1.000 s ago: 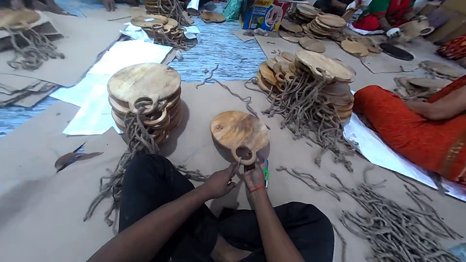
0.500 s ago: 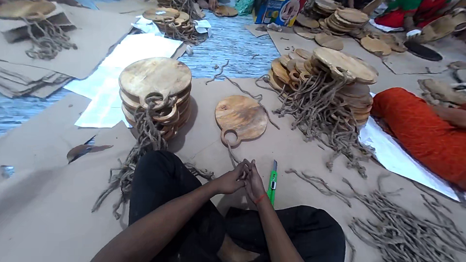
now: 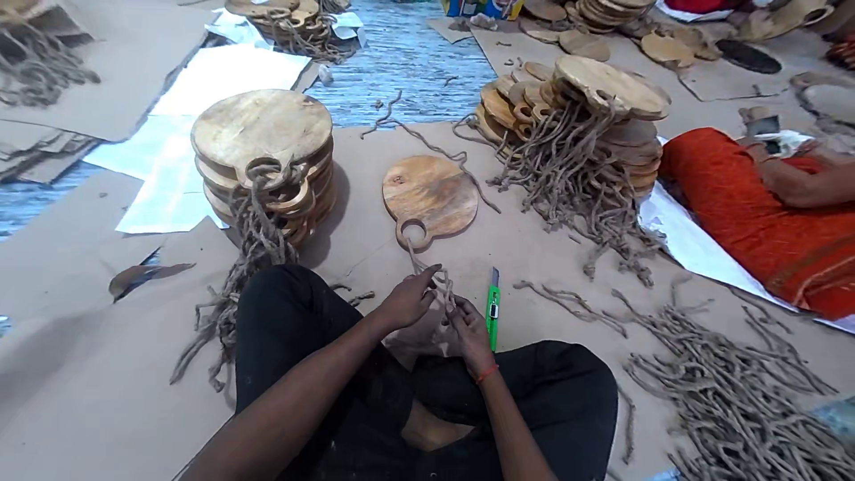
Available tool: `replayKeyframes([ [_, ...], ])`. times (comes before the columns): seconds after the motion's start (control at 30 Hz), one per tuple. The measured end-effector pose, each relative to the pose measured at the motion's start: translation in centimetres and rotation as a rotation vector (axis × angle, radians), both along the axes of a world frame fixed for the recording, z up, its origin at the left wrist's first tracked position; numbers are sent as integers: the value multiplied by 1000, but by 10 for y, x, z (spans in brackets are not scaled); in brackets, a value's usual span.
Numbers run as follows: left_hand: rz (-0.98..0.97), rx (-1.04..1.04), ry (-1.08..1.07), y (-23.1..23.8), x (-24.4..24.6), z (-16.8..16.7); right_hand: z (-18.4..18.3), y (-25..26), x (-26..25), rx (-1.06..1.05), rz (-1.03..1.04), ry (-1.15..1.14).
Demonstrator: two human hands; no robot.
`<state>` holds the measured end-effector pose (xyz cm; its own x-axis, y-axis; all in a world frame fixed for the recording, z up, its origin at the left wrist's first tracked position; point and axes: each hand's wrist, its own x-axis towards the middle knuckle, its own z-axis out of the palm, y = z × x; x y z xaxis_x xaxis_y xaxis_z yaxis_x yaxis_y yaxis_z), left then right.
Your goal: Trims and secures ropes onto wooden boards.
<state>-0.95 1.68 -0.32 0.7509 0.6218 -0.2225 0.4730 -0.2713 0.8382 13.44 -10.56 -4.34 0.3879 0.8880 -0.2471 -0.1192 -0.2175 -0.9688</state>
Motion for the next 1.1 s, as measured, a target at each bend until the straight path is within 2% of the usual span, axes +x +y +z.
replayKeyframes([
  [0.07, 0, 144, 143, -1, 2, -3, 3, -11, -2, 6, 62, -166],
  [0.17, -88, 329, 303, -2, 2, -2, 1, -18, -14, -53, 325, -517],
  [0.2, -106, 367, 346, -1, 1, 2, 1, -18, -19, -58, 380, -576],
  [0.27, -8, 393, 399, 11, -9, 14, -2, -12, -22, -37, 360, -626],
  [0.37, 228, 397, 467, 30, -27, 24, -2, 0, -11, -44, 242, -629],
  [0.43, 291, 396, 530, 32, -32, 21, -9, 2, -3, -79, 217, -608],
  [0.57, 396, 342, 596, 33, -32, 25, -15, 1, 5, -133, 176, -329],
  [0.67, 474, 340, 609, 36, -34, 24, -12, 1, 6, -167, 161, -255],
  [0.73, 375, 379, 530, 33, -33, 19, -10, 2, 5, -172, 135, -272],
  [0.87, -151, 400, 304, 14, -18, 6, -10, 4, 1, -135, 113, -309],
  [0.93, -353, 333, 299, -5, -5, 2, -12, -1, -5, -129, 136, -357],
  [1.0, -447, 286, 385, -12, 2, -3, -7, -7, -13, -158, 167, -494],
  [1.1, -445, 315, 468, -10, 3, -8, 11, -9, -22, -340, 253, -696],
])
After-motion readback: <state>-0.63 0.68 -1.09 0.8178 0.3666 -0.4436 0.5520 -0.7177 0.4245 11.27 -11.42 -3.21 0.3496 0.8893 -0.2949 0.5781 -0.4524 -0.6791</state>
